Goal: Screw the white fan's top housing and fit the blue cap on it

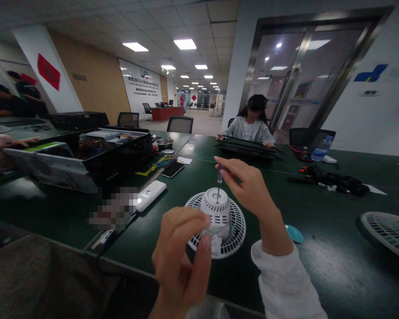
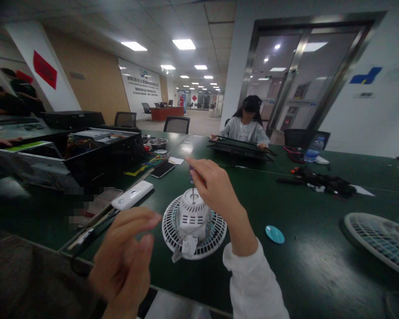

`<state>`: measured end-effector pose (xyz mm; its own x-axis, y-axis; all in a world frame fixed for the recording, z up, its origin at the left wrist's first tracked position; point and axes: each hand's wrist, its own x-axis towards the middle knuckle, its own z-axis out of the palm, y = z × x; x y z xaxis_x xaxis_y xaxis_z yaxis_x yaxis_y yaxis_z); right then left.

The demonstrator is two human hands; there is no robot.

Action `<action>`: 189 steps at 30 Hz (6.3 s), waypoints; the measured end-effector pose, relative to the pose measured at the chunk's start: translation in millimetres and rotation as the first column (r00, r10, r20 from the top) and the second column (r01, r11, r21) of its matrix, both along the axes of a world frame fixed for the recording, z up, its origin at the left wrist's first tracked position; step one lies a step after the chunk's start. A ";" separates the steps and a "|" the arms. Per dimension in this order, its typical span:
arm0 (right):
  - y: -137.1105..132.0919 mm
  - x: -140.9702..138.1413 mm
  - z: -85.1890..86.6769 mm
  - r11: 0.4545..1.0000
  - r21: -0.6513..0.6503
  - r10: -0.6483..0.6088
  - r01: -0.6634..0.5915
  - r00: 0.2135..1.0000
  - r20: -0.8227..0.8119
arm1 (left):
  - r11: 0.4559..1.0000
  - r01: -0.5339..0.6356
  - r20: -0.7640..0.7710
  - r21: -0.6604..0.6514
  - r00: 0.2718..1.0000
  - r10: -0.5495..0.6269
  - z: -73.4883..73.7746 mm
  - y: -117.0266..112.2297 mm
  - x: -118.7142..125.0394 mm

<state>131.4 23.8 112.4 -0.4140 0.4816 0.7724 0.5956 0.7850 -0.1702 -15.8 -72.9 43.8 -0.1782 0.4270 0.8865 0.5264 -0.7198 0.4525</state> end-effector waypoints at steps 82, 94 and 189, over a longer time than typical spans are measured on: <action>-3.9 -13.7 -1.4 0.986 0.154 -0.060 0.060 0.998 -0.010 | 0.604 0.613 0.196 -0.510 0.766 -0.612 -52.7 122.1 -4.6; -2.1 -12.1 -3.0 0.996 0.070 -0.061 0.061 0.998 0.002 | 0.585 0.635 0.216 -0.504 0.749 -0.626 -52.1 122.8 -3.0; -3.2 -15.2 -4.8 0.997 0.022 0.079 -0.079 0.997 -0.025 | 0.612 0.595 0.188 -0.521 0.780 -0.597 -54.9 123.1 -3.9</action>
<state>116.2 20.5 107.6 -0.4297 0.4317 0.7931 0.5271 0.8331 -0.1678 -19.7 50.2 -11.1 0.2886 0.8274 0.4818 0.0711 -0.5204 0.8510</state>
